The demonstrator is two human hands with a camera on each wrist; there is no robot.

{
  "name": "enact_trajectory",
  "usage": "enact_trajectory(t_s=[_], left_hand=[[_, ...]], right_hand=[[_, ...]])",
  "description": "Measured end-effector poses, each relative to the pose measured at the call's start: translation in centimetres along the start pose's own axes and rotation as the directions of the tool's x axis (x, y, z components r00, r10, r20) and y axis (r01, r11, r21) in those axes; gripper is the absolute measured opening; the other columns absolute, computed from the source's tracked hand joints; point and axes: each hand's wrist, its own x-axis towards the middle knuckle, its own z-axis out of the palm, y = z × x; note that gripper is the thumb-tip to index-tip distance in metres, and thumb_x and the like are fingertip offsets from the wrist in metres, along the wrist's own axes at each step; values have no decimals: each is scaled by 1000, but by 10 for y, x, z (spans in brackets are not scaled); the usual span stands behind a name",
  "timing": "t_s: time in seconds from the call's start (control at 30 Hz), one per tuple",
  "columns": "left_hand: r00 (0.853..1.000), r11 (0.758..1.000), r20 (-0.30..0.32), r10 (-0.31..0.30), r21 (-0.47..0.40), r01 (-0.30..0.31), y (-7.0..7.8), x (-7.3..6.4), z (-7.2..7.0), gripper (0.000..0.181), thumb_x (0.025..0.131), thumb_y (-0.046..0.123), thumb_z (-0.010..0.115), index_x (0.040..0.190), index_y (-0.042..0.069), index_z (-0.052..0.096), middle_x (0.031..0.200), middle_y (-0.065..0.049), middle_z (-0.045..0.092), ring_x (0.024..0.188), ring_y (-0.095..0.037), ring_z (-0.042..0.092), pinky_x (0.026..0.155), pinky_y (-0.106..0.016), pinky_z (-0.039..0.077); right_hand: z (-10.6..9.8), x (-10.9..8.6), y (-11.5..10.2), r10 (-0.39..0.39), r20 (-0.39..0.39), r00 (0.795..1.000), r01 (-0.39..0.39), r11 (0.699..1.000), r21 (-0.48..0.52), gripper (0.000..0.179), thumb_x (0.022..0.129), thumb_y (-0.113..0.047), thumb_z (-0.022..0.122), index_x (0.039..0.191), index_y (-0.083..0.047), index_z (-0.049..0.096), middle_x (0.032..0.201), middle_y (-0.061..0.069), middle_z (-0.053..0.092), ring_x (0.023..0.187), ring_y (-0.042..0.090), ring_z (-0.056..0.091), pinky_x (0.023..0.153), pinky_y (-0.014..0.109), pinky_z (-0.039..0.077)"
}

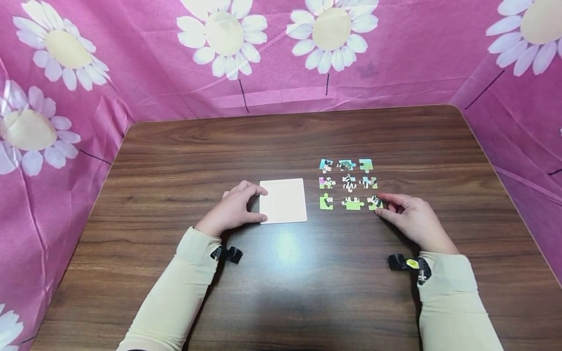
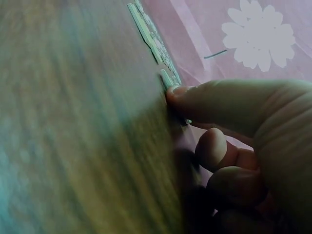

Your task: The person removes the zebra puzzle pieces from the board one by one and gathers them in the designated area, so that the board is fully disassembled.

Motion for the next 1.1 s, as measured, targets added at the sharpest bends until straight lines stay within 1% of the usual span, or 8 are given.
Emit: enact_trajectory(t_s=[0.3,0.53,0.73,0.87,0.93,1.0,1.1], left_hand=[[1000,1000,2,-4,6,4,0,1,0,59,78,34,85,129,19,61,128,-6,53,120,-25,50,94,-47,31],[1000,1000,5,-15,6,15,-1,4,-1,59,78,34,85,130,19,60,130,-6,53,122,-25,50,96,-47,31],[1000,1000,-7,4,-5,-4,-3,9,4,59,78,35,85,130,20,61,128,-4,54,120,-23,51,96,-46,31],[1000,1000,-1,8,-7,-8,-4,10,6,59,78,34,85,129,19,61,127,-4,54,119,-22,51,95,-46,31],[1000,1000,2,12,-3,-12,-5,10,6,59,78,35,85,130,19,61,126,-4,54,119,-22,51,95,-46,31],[1000,1000,0,14,0,-14,-5,10,6,59,78,34,85,130,19,61,126,-4,54,119,-22,51,94,-46,31],[1000,1000,-3,17,-1,-17,-5,11,4,59,78,34,85,130,19,61,126,-4,54,120,-23,51,94,-46,31]], right_hand=[[0,2,-1,14,17,1000,-15,1000,1,35,90,-23,77,120,-7,72,77,-4,58,67,-1,48,59,19,35],[1,8,1,18,27,999,-19,1000,21,36,90,-23,77,120,-5,70,77,-2,57,64,3,47,57,21,35],[-1,8,5,38,25,999,-39,999,33,31,90,-24,76,116,-7,71,78,-1,56,64,6,47,58,21,37],[1,6,9,19,26,999,-20,999,46,29,89,-21,77,113,-6,71,77,-2,56,63,6,47,57,22,36],[2,5,10,2,13,1000,-3,999,42,28,89,-19,77,112,-5,72,76,-2,56,62,6,47,56,22,36],[2,5,10,-6,6,1000,6,999,43,29,88,-20,78,114,-7,71,77,-1,56,62,6,47,57,22,36],[3,7,9,0,-17,1000,1,998,67,39,87,-20,80,122,-8,67,77,1,56,62,8,47,57,21,36]])
